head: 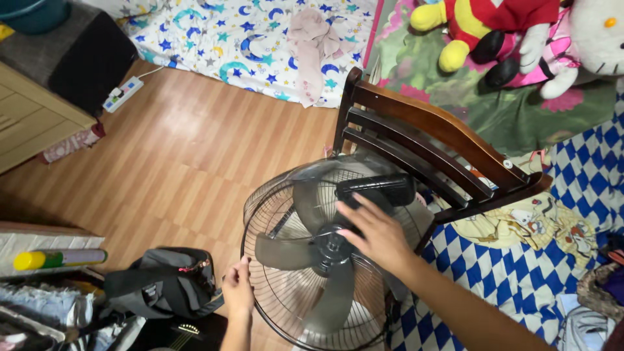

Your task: The person assembles a black table fan by attaching the front grille to the fan head. They repeatedly align and press the grille onto the fan, checking the fit and adjusting the position throughout the process.

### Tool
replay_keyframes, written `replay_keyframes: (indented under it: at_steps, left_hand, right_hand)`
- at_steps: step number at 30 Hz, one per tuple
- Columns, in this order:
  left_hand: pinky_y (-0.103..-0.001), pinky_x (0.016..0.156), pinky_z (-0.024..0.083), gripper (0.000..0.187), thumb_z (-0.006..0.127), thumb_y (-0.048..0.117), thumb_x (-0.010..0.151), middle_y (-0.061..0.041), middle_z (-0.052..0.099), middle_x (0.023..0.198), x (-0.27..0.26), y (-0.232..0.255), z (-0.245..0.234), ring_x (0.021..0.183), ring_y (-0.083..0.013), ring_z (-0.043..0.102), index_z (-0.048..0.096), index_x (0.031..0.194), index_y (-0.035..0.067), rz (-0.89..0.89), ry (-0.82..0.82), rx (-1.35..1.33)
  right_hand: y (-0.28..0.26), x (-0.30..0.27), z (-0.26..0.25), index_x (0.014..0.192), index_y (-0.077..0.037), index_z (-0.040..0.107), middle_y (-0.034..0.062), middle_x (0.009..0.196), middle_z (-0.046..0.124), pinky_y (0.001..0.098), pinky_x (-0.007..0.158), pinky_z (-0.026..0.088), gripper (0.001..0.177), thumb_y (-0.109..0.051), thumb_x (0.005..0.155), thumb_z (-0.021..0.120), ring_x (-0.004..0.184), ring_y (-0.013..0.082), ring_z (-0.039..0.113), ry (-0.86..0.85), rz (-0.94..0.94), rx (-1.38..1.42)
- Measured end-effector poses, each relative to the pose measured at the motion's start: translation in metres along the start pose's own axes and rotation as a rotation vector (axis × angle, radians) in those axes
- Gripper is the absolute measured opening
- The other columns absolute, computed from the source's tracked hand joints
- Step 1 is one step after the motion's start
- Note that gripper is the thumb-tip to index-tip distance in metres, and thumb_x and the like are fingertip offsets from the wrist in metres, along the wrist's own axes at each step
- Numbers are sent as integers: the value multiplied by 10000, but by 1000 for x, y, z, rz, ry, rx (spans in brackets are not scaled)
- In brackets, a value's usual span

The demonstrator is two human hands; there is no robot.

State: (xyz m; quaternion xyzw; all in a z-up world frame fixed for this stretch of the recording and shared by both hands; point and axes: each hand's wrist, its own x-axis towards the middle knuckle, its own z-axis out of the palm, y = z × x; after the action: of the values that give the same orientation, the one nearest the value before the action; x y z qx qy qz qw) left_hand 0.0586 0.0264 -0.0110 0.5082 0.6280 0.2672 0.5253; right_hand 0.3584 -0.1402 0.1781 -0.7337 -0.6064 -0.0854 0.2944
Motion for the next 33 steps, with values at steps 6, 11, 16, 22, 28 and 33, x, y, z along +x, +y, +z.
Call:
replay_keyframes:
  at_steps: [6,11,16,22,28,33]
  left_hand:
    - [-379,639,504,353,641,319,990,-188,705,775,-21,30,-1,645,-245,646,722,970,-24,278,126,454]
    - [-354,631,534,344,563,293,1050,-150,739,763,5,8,-17,656,-197,718,731,1032,-6,197,2,341]
    - [-307,530,487,260,577,229,1017,-55,705,773,28,-24,-35,637,-140,642,751,1113,61,-53,-222,179]
    - [-343,551,482,378,527,304,1061,-91,663,797,50,-25,-27,658,-182,599,789,1144,44,-157,-235,143]
    - [-400,879,515,536,578,493,1081,-179,733,957,32,-14,9,937,-282,678,729,1076,-21,37,6,444]
    - [-321,745,459,361,608,445,1029,1,661,892,33,-27,12,849,-154,580,701,975,100,-120,-50,-86]
  right_hand:
    - [-13,33,-2,1374,-170,630,44,829,600,345,747,573,549,-359,883,788,1266,294,613,-146,-287,72]
    - [-18,-6,-36,1377,-148,611,37,900,624,363,883,590,564,-325,872,790,1240,324,632,-24,-343,97]
    - [-7,-116,-35,1371,-126,611,3,905,688,431,976,562,571,-268,860,821,1103,205,643,-146,-144,158]
    - [-17,-236,5,1289,-110,605,43,1154,767,415,912,576,562,-198,772,804,1225,364,631,-256,-38,246]
    - [-32,-251,11,1394,-148,609,55,1201,714,416,849,606,552,-193,856,726,1211,347,645,-370,-69,133]
    - [-45,-239,-1,1416,-129,540,87,1256,691,464,840,580,637,-181,797,682,1203,360,637,-402,-79,62]
